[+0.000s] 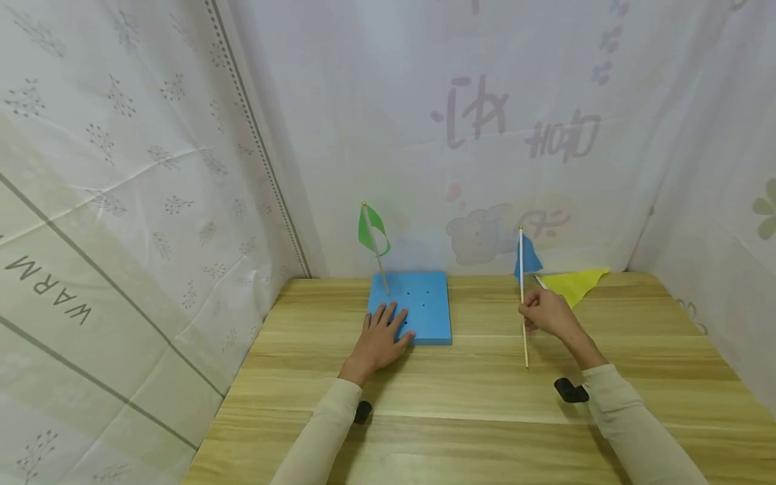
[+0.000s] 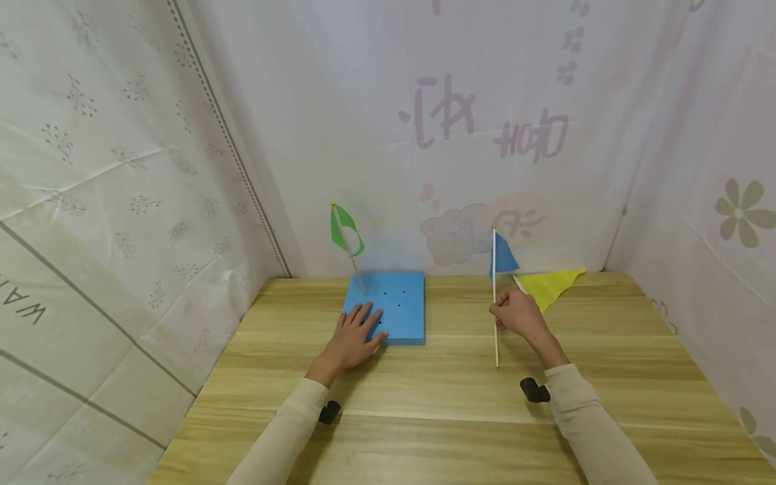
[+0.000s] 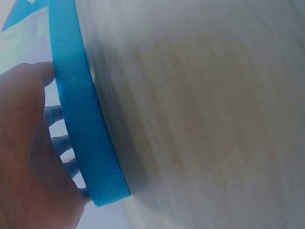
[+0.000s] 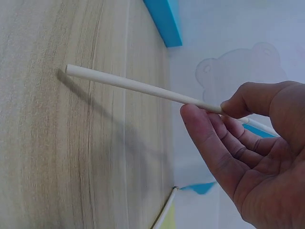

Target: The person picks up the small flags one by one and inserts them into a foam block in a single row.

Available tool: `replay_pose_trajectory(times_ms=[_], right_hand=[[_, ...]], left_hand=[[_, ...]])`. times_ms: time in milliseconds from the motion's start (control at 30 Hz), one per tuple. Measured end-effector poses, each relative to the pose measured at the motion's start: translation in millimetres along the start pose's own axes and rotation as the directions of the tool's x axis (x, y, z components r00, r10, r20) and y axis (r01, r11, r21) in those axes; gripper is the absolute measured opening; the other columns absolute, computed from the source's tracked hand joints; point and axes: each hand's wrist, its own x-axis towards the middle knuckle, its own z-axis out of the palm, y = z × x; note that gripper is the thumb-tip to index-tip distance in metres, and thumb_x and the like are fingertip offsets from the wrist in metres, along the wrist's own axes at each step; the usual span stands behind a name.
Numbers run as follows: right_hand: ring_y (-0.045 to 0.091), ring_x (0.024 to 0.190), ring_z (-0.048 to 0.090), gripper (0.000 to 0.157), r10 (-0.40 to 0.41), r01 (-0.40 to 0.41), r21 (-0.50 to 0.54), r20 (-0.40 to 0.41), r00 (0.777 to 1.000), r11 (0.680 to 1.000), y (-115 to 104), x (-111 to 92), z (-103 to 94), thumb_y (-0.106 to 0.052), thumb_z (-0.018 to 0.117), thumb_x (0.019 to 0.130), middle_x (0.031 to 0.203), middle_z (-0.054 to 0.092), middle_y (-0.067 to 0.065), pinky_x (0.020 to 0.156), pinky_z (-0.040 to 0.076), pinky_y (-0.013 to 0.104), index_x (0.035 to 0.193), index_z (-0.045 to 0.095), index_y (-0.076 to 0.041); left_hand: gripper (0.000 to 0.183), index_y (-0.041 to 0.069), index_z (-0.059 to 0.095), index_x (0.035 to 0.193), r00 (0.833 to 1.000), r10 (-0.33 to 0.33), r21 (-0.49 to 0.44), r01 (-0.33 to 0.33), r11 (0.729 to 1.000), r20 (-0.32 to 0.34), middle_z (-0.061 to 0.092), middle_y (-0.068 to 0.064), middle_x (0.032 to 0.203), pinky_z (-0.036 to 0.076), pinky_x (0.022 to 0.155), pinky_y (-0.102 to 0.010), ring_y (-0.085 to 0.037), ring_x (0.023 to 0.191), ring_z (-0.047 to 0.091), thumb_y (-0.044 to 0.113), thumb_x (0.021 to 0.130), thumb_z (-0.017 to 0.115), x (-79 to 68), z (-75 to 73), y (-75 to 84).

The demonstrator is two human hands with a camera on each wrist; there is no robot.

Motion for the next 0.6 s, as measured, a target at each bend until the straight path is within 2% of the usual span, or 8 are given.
replay_pose_trajectory(times_ms=[267, 433, 600], right_hand=[[0.032, 0.072, 0.079, 0.018, -0.021, 0.021, -0.007, -0.02, 1.0, 1.0, -3.0, 1.8, -2.7, -0.008, 0.06, 0.101, 0.089, 0.074, 0.024, 0.071, 0.067, 0.048, 0.105, 0.062, 0.009], [0.036, 0.076, 0.08, 0.018, -0.022, 0.022, -0.016, -0.028, 0.999, 1.0, -5.6, 3.5, -4.2, -0.009, 0.06, 0.101, 0.089, 0.075, 0.023, 0.072, 0.068, 0.049, 0.105, 0.062, 0.008], [0.035, 0.078, 0.08, 0.019, -0.021, 0.021, 0.001, -0.033, 0.999, 1.0, -9.6, 6.3, -4.6, -0.011, 0.06, 0.103, 0.096, 0.073, 0.027, 0.075, 0.068, 0.048, 0.108, 0.061, 0.008]], left_hand=[[0.065, 0.017, 0.039, 0.167, 1.0, -0.012, -0.007, 0.012, 1.0, -0.002, 0.026, -0.016, 0.176, 0.019, 0.13, -0.07, -0.043, 0.164, 0.022, 0.05, 0.112, 0.049, -2.0, -7.8, 6.5], [0.065, 0.016, 0.039, 0.167, 1.0, -0.01, -0.01, 0.01, 1.0, -0.003, 0.027, -0.016, 0.176, 0.019, 0.13, -0.07, -0.043, 0.164, 0.022, 0.05, 0.112, 0.049, -2.3, -7.8, 6.7], [0.065, 0.014, 0.041, 0.166, 1.0, -0.003, -0.014, 0.003, 1.0, -0.011, 0.028, -0.018, 0.175, 0.019, 0.129, -0.071, -0.045, 0.163, 0.023, 0.048, 0.112, 0.051, -1.8, -7.2, 5.6]])
